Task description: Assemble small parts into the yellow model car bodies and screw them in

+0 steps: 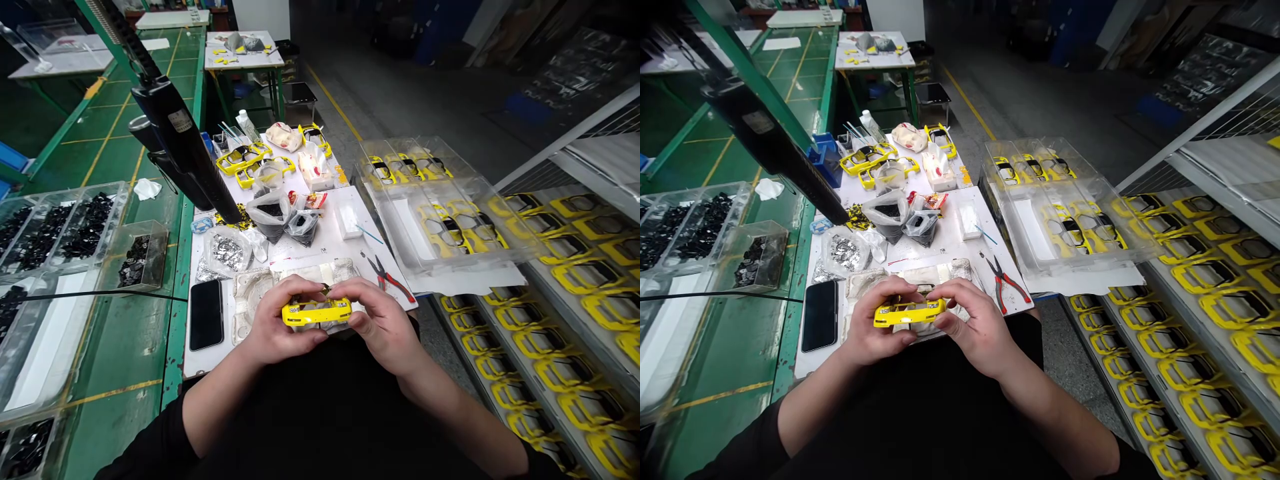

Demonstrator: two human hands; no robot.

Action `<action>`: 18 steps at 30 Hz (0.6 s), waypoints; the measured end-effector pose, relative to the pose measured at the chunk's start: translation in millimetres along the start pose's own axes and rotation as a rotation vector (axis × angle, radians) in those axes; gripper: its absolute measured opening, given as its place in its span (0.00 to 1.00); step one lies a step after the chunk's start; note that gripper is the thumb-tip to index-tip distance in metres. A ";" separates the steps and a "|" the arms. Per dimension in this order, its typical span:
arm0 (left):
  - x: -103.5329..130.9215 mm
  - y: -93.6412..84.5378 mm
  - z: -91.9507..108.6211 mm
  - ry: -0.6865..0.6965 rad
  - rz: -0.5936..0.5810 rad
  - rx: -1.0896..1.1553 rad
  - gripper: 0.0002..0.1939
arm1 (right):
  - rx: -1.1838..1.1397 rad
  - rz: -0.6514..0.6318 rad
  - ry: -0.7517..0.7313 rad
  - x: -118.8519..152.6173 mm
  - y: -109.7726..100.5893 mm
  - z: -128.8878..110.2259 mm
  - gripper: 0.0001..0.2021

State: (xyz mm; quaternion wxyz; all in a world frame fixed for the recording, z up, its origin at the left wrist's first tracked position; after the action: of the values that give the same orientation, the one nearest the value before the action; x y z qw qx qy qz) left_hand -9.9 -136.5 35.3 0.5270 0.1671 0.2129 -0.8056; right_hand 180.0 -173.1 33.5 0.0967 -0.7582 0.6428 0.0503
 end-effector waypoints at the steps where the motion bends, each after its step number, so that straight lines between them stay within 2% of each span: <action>1: 0.4 -0.4 -0.5 0.011 -0.003 0.005 0.33 | 0.001 -0.003 0.002 0.2 0.2 0.2 0.25; 4: 0.8 -1.1 -1.8 0.021 -0.005 0.007 0.32 | 0.012 0.001 0.007 0.4 0.5 1.1 0.26; 8: -0.1 -2.0 -2.4 0.032 0.050 -0.044 0.25 | 0.018 0.021 -0.006 -0.8 0.6 0.8 0.27; 13: -0.6 -1.3 -4.4 0.039 0.109 -0.058 0.25 | 0.027 0.024 -0.008 -0.6 1.0 1.3 0.27; 16: 0.6 1.4 -4.4 0.035 0.044 -0.102 0.33 | 0.021 0.050 -0.028 3.0 -4.3 1.2 0.27; 18: 3.9 5.0 -12.2 -0.057 -0.050 -0.205 0.38 | 0.002 0.074 -0.038 8.1 -11.5 2.2 0.27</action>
State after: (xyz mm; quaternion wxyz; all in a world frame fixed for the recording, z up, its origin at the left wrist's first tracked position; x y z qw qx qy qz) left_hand -6.3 -135.0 22.2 0.5270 0.0843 0.2831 -0.7968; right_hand 192.8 -178.6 30.7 0.1077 -0.7326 0.6687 0.0674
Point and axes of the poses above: each hand's wrist, its own x-axis away from the middle knuckle, its own y-axis out of the palm, z = x × y, the point moved 8 cm from there along -x, towards the middle knuckle, and after that the axes turned 5 degrees about -x, right-handed, at the moved point
